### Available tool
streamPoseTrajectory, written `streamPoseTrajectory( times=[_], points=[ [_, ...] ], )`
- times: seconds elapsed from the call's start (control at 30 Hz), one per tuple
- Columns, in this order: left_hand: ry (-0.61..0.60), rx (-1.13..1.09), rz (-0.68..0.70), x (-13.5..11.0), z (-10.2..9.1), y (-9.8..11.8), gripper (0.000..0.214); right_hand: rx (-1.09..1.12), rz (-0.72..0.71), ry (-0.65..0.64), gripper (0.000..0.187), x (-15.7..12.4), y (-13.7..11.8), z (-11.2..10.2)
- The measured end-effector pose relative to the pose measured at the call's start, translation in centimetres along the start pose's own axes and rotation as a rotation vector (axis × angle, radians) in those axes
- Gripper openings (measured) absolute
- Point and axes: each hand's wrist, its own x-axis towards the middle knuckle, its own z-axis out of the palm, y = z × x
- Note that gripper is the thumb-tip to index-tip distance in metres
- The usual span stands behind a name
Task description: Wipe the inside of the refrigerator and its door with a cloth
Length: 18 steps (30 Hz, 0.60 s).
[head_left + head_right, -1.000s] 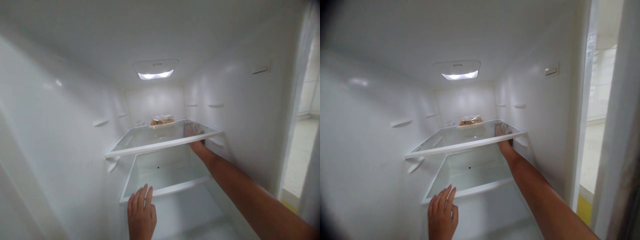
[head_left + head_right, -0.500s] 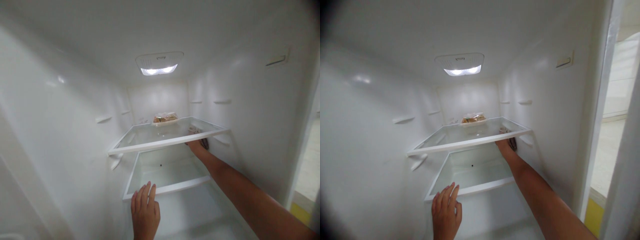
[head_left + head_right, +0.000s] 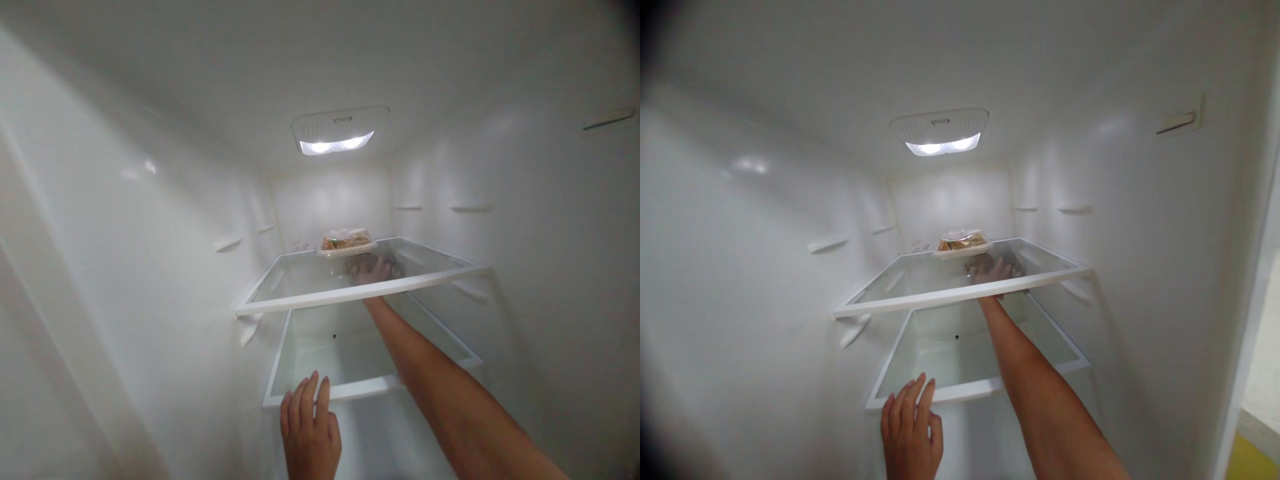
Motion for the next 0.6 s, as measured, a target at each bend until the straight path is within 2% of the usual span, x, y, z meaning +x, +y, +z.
streamPoseTrajectory(
  times=[0.1,0.2,0.27,0.33,0.4,0.47,0.6],
  points=[
    [-0.048,0.035,0.049,-0.5,0.1,-0.6,0.038,-0.131,-0.139,-0.125,0.063,-3.1,-2.2,1.7],
    [-0.061,0.05,0.055,-0.6,0.1,-0.7,0.039,-0.207,-0.5,-0.352,0.055,-6.3,-4.2,2.8],
    [-0.047,0.039,0.038,-0.5,0.0,-0.4,0.037,-0.234,-0.747,-0.495,0.049,-7.4,-5.5,3.2],
    [-0.015,0.02,0.014,-0.2,-0.1,-0.2,0.034,-0.25,-0.884,-0.573,0.04,-7.5,-6.6,3.5],
    [0.005,0.01,0.014,0.0,-0.3,-0.1,0.033,-0.265,-0.919,-0.591,0.03,-7.0,-7.3,3.5],
    [-0.017,0.015,0.046,0.3,-0.5,-0.2,0.034,-0.279,-0.897,-0.569,0.028,-6.2,-7.1,3.1],
    [-0.046,0.051,0.087,0.4,-0.6,-0.7,0.037,-0.301,-0.717,-0.425,0.036,-4.2,-3.5,0.5]
  ],
)
